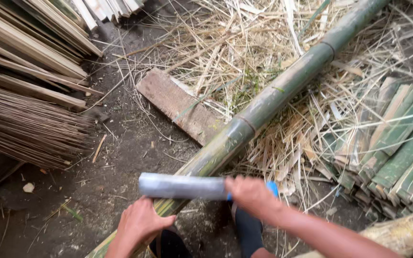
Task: The person uses a metal drawknife to shave the outer surface of a long green bamboo pole. The pole is held steady with the left hand while the right hand pulls the tool along the length of the bamboo, removing thin strips of the outer layer. The person repeatedly rotates the pole to work on different sides.
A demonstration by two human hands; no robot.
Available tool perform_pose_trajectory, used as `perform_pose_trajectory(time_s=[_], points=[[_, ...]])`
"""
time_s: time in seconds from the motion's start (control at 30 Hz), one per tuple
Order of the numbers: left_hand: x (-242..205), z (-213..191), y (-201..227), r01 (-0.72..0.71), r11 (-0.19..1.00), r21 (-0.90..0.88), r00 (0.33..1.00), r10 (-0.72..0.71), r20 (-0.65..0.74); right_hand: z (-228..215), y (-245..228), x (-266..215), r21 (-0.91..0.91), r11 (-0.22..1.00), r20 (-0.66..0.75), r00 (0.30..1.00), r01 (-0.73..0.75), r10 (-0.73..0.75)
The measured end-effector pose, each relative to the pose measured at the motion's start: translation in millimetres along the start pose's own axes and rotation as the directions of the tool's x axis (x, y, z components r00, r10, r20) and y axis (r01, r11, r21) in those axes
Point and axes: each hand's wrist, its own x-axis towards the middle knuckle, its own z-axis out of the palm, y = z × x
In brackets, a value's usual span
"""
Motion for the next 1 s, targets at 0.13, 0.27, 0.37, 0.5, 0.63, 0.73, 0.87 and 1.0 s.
perform_pose_trajectory(time_s=[0.13, 0.27, 0.37, 0.5, 0.63, 0.73, 0.87, 1.0], points=[[-7.2, 8.7, -0.6, -0.061, 0.997, -0.051, 0.996, 0.057, -0.074, -16.5, 148.8, 29.0, 0.206, 0.581, 0.214, 0.616, -0.787, 0.758], [-1.0, 3.4, -0.3, -0.053, 0.998, -0.032, 0.999, 0.053, -0.006, -39.2, 196.8, 15.2, 0.294, 0.613, -0.066, 0.624, -0.733, 0.778], [11.7, 7.0, -8.8, -0.060, 0.998, -0.019, 0.998, 0.061, 0.025, -23.4, 125.8, -8.3, 0.364, 0.632, 0.187, 0.719, -0.684, 0.670], [18.5, 9.8, -9.1, -0.071, 0.997, -0.007, 0.997, 0.071, 0.027, -10.2, 13.9, -9.6, 0.326, 0.945, -0.159, 0.984, -0.030, 0.086], [16.1, 8.4, -4.8, -0.006, 0.999, -0.042, 0.998, 0.009, 0.062, -25.4, 64.7, 16.3, 0.221, 0.932, 0.006, 0.955, -0.289, 0.295], [16.2, 2.5, 3.0, -0.037, 0.999, -0.022, 0.998, 0.037, 0.045, -46.6, 104.2, 25.8, 0.148, 0.891, -0.241, 0.858, -0.430, 0.454], [16.2, -0.3, 5.7, -0.052, 0.998, -0.032, 0.992, 0.055, 0.116, -55.6, 68.8, 28.9, 0.281, 0.725, 0.271, 0.777, -0.628, 0.568], [19.1, -6.3, 5.1, -0.115, 0.991, -0.064, 0.993, 0.113, -0.031, -34.5, 32.8, 12.6, 0.263, 0.953, -0.020, 0.987, -0.151, 0.162]])
